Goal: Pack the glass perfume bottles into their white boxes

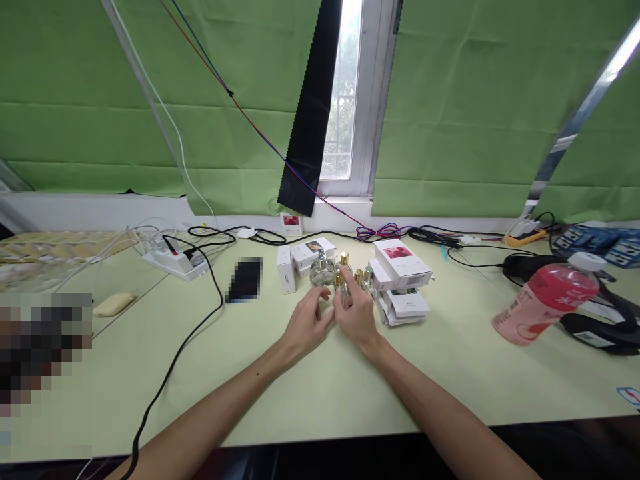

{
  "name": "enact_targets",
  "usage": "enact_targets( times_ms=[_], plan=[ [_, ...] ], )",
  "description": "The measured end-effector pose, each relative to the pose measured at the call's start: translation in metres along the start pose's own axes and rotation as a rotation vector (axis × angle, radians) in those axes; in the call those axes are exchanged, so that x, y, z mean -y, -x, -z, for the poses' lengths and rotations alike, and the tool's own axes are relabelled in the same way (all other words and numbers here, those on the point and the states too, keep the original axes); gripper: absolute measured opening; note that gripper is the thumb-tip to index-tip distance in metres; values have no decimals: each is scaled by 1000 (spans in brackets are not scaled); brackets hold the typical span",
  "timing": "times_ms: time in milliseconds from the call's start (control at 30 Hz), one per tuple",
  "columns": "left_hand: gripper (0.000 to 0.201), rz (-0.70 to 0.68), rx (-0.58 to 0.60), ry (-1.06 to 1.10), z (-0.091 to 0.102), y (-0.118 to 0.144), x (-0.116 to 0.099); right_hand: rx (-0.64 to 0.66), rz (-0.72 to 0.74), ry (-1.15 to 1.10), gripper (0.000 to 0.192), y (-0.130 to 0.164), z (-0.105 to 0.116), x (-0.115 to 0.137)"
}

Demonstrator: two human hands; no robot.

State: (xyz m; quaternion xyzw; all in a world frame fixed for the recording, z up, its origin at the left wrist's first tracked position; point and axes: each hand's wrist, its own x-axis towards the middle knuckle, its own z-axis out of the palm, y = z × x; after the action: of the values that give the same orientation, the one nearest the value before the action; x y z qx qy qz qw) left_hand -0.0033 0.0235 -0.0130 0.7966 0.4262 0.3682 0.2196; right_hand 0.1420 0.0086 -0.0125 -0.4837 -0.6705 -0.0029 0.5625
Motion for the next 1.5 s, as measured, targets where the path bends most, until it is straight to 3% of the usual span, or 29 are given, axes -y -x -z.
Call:
enact_targets(
  times_ms=[267,767,1033,1233,1500],
  plan=[
    [16,16,15,-68,1,-2,0,-27,2,27,58,1,-2,5],
    [11,-56,26,-109,1,-4,11,-13,-89,-78,44,-2,1,8],
    [17,-180,222,-8,4,2,-2,7,-87,-74,43,-4,1,8],
    [23,-249,264,-75,5,4,-3,-14,-60,-20,42,-4,0,7],
    [17,-203,258,-122,5,2,-2,-11,-52,-16,42,-4,0,7]
  ],
)
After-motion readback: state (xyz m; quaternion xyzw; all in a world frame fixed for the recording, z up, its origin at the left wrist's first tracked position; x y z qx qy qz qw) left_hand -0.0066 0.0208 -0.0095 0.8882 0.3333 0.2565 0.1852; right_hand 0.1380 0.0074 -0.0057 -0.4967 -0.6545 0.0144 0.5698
